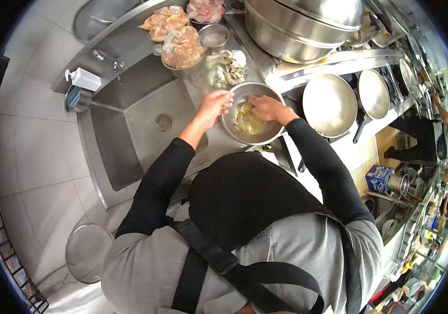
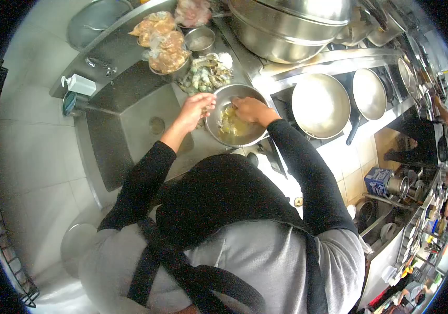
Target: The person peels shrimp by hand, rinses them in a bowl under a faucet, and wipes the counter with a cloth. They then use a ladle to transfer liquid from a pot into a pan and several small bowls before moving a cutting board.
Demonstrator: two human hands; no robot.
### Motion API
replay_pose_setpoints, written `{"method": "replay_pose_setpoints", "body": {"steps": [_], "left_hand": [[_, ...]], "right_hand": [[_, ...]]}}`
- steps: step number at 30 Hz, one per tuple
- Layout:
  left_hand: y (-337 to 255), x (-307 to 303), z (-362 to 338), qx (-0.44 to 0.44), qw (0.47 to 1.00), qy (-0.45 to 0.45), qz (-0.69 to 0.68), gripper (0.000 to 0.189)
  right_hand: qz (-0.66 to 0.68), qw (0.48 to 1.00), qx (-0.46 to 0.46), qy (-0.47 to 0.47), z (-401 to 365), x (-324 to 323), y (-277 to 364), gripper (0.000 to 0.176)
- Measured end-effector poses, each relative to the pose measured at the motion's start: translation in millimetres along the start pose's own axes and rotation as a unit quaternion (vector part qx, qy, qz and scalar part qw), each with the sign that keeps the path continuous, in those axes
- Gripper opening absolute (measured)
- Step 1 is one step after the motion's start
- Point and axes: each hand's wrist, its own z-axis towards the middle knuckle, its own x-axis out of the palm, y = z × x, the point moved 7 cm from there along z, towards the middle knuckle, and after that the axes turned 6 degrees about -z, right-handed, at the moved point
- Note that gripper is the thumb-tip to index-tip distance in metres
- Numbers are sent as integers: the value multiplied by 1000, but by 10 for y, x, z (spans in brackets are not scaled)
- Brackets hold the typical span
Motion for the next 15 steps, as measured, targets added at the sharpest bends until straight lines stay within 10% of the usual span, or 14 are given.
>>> {"method": "replay_pose_setpoints", "body": {"steps": [4, 7, 15], "left_hand": [[-37, 194, 68, 50, 984, 22, 171, 27], [-48, 342, 113, 74, 972, 40, 217, 30], [-35, 504, 163, 67, 975, 167, 129, 38]], "right_hand": [[224, 963, -49, -145, 14, -173, -176, 39], [498, 864, 63, -15, 40, 25, -268, 38], [452, 881, 102, -100, -116, -214, -35, 49]]}}
